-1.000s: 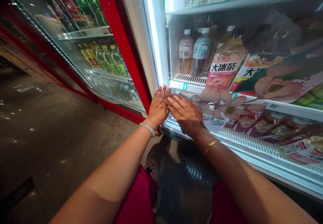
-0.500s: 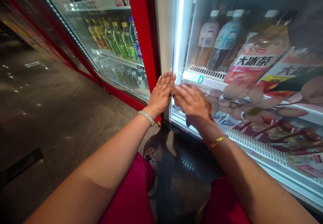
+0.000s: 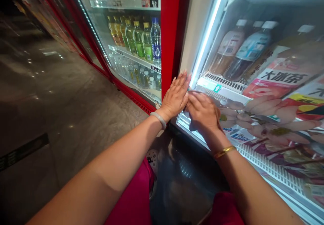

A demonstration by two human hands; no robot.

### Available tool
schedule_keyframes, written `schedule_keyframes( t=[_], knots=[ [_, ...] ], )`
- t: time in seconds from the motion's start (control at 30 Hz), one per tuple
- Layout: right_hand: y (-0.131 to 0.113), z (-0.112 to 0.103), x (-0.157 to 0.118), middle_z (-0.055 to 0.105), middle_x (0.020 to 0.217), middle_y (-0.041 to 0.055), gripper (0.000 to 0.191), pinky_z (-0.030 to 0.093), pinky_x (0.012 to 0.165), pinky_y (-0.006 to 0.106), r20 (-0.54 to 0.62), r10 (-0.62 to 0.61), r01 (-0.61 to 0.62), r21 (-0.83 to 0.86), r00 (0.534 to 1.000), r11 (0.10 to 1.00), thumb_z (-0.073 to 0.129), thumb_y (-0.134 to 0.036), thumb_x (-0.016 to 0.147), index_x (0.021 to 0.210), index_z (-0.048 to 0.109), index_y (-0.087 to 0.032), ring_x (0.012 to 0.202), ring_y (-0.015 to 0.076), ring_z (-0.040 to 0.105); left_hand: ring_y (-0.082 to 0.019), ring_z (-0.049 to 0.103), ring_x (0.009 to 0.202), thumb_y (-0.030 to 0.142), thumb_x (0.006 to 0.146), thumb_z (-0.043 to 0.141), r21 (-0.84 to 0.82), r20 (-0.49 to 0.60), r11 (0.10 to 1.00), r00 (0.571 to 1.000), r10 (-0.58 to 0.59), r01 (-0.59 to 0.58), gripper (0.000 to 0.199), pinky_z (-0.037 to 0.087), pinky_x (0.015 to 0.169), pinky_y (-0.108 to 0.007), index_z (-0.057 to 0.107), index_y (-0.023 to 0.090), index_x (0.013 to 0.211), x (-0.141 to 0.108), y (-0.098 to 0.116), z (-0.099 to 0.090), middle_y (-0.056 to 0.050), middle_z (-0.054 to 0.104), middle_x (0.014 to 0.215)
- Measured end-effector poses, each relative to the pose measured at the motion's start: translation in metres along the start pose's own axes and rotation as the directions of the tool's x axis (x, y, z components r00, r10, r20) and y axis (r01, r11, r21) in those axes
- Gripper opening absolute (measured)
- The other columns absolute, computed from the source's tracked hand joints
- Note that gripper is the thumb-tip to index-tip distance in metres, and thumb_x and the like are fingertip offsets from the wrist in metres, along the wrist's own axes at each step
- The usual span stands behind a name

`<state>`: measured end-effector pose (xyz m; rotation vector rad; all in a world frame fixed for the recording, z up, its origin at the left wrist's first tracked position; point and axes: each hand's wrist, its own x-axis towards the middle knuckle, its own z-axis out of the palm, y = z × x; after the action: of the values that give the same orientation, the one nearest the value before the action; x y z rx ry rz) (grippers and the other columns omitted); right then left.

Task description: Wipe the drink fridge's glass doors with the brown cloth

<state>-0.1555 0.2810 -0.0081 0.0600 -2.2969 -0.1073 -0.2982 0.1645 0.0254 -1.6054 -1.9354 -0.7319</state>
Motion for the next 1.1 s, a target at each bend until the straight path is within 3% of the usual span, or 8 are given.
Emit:
schedule_keyframes(
  t=[0.17,0.37,0.5,0.6,0.73,0.87,1.0,1.1],
  knots=[
    [-0.003,-0.003,0.020,0.061,0.151,0.0087,0.044,0.032,0.128,0.054,-0.206,-0.006,-0.043,-0.235,0.979,0.971,0.056,-0.026,0.102,0.146,0.060,-0.026,0.149,0.0300,0.046,-0.020,0.008,0.166,0.035,0.109,0.022,-0.026,-0.085,0.999,0.996,-0.025,0.023,0.061,0.012,0.136,-0.039,0.025,0.012,0.165,0.009,0.002,-0.002,-0.011,0.021,0.177],
    [-0.009,0.005,0.009,0.070,0.137,0.0060,0.045,0.043,0.120,0.045,-0.041,-0.160,0.144,-0.254,0.986,0.956,0.055,-0.018,0.101,0.144,0.061,-0.026,0.136,0.0239,0.058,-0.021,0.013,0.165,0.027,0.105,0.022,-0.068,-0.053,0.998,0.999,-0.013,0.010,0.062,0.012,0.136,-0.041,0.027,0.011,0.164,-0.001,-0.005,0.008,-0.011,0.024,0.176],
    [0.001,-0.021,0.041,0.066,0.145,0.0067,0.040,0.040,0.123,0.049,-0.083,-0.127,0.095,-0.316,0.988,0.944,0.060,-0.022,0.100,0.140,0.065,-0.025,0.139,0.0281,0.054,-0.019,0.007,0.166,0.026,0.103,0.023,-0.115,-0.097,0.993,0.994,-0.051,0.040,0.063,0.012,0.136,-0.042,0.023,0.010,0.164,0.001,-0.008,0.004,-0.012,0.022,0.176],
    [0.001,-0.025,0.052,0.063,0.147,0.0081,0.042,0.037,0.124,0.051,-0.136,-0.107,0.050,-0.366,0.985,0.929,0.058,-0.022,0.100,0.142,0.063,-0.023,0.140,0.0299,0.053,-0.017,0.004,0.166,0.025,0.102,0.023,-0.134,-0.131,0.988,0.987,-0.092,0.075,0.064,0.013,0.135,-0.042,0.021,0.011,0.165,0.003,-0.009,0.002,-0.012,0.021,0.176],
    [-0.002,-0.017,0.040,0.070,0.133,0.0105,0.039,0.041,0.122,0.050,0.068,-0.296,0.301,-0.356,0.953,0.885,0.052,-0.021,0.102,0.139,0.062,-0.018,0.135,0.0290,0.055,-0.018,0.005,0.166,0.026,0.102,0.026,-0.132,-0.106,0.990,0.992,-0.072,0.057,0.066,0.013,0.136,-0.041,0.019,0.011,0.165,0.000,-0.010,0.003,-0.012,0.022,0.176],
    [0.005,-0.032,0.057,0.072,0.130,0.0104,0.030,0.044,0.120,0.046,0.217,-0.409,0.462,-0.358,0.886,0.811,0.052,-0.018,0.102,0.128,0.067,-0.015,0.134,0.0272,0.056,-0.019,0.007,0.166,0.027,0.103,0.025,-0.130,-0.113,0.989,0.990,-0.084,0.069,0.065,0.014,0.136,-0.041,0.020,0.011,0.166,-0.003,-0.008,0.002,-0.013,0.021,0.176],
    [0.009,-0.049,0.087,0.065,0.145,0.0100,0.033,0.040,0.122,0.048,0.063,-0.303,0.298,-0.449,0.951,0.843,0.056,-0.023,0.103,0.134,0.064,-0.018,0.140,0.0282,0.053,-0.018,0.005,0.166,0.026,0.104,0.026,-0.133,-0.152,0.989,0.984,-0.089,0.069,0.064,0.014,0.136,-0.040,0.020,0.008,0.165,-0.002,-0.006,-0.001,-0.013,0.022,0.176],
    [0.002,-0.040,0.077,0.067,0.142,0.0090,0.033,0.040,0.122,0.050,0.027,-0.260,0.243,-0.456,0.965,0.856,0.056,-0.023,0.103,0.135,0.064,-0.020,0.138,0.0288,0.055,-0.016,0.004,0.166,0.021,0.102,0.029,-0.123,-0.145,0.990,0.986,-0.083,0.066,0.065,0.013,0.137,-0.038,0.019,0.008,0.165,-0.004,-0.009,-0.001,-0.013,0.021,0.176]
  ],
)
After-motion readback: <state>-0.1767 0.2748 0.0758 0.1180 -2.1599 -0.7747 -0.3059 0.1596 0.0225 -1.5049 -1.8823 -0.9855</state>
